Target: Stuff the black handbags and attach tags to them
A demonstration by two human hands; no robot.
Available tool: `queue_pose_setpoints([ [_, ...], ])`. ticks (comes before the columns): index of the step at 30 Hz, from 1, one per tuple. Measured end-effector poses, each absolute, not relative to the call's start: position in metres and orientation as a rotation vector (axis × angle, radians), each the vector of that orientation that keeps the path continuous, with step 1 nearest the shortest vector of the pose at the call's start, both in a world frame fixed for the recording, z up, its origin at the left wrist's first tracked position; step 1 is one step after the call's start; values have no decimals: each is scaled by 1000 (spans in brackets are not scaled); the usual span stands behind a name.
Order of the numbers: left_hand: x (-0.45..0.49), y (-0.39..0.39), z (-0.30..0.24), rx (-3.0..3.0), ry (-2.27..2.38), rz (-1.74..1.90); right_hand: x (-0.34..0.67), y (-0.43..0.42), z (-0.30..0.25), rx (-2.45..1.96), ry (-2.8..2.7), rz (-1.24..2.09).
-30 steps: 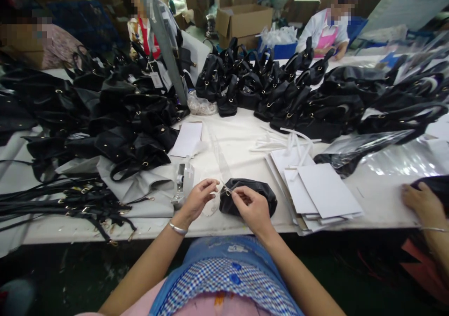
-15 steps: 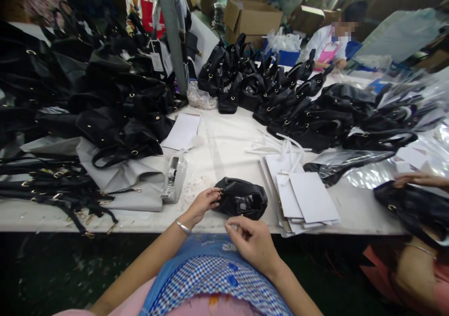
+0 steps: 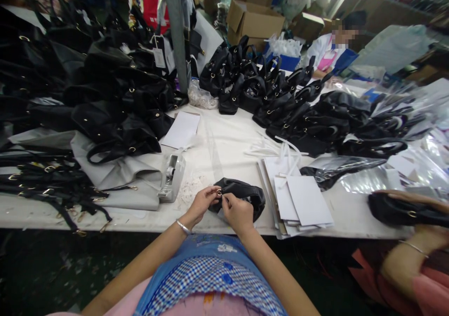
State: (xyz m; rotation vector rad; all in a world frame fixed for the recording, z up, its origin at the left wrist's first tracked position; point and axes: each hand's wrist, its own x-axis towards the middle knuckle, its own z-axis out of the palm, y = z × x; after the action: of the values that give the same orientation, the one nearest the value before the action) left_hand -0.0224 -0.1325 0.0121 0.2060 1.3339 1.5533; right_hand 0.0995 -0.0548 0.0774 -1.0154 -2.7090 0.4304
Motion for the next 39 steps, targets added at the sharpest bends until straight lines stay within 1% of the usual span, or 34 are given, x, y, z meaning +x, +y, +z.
queue_pose_setpoints([
  [4, -23, -132, 7, 329, 1388, 1586, 90, -53, 71, -1019, -2780, 331],
  [7, -23, -130, 8, 482, 1550, 1599, 84, -53, 66, -1033, -2829, 293],
  [11, -21, -126, 10, 589, 1791, 1540, 80, -54, 66, -1064, -2843, 306],
  [13, -21, -129, 12, 634, 1851, 1516, 82, -54, 68, -1076, -2840, 365],
  [16, -25, -141, 14, 739, 1901, 1448, 91, -54, 71, -1099, -2823, 612],
  [21, -38, -168, 24, 897, 1942, 1303, 118, -55, 68, -1076, -2729, 1237],
  [24, -42, -174, 36, 849, 1857, 1375, 130, -55, 64, -986, -2637, 1412],
  [27, -39, -170, 46, 765, 1768, 1430, 137, -55, 64, -903, -2627, 1405],
  [31, -33, -162, 54, 679, 1635, 1446, 143, -55, 68, -827, -2639, 1272],
  [35, -29, -157, 59, 549, 1460, 1428, 147, -57, 69, -953, -2518, 1312],
  [39, -23, -151, 61, 494, 1426, 1440, 148, -61, 66, -1105, -2395, 1356],
])
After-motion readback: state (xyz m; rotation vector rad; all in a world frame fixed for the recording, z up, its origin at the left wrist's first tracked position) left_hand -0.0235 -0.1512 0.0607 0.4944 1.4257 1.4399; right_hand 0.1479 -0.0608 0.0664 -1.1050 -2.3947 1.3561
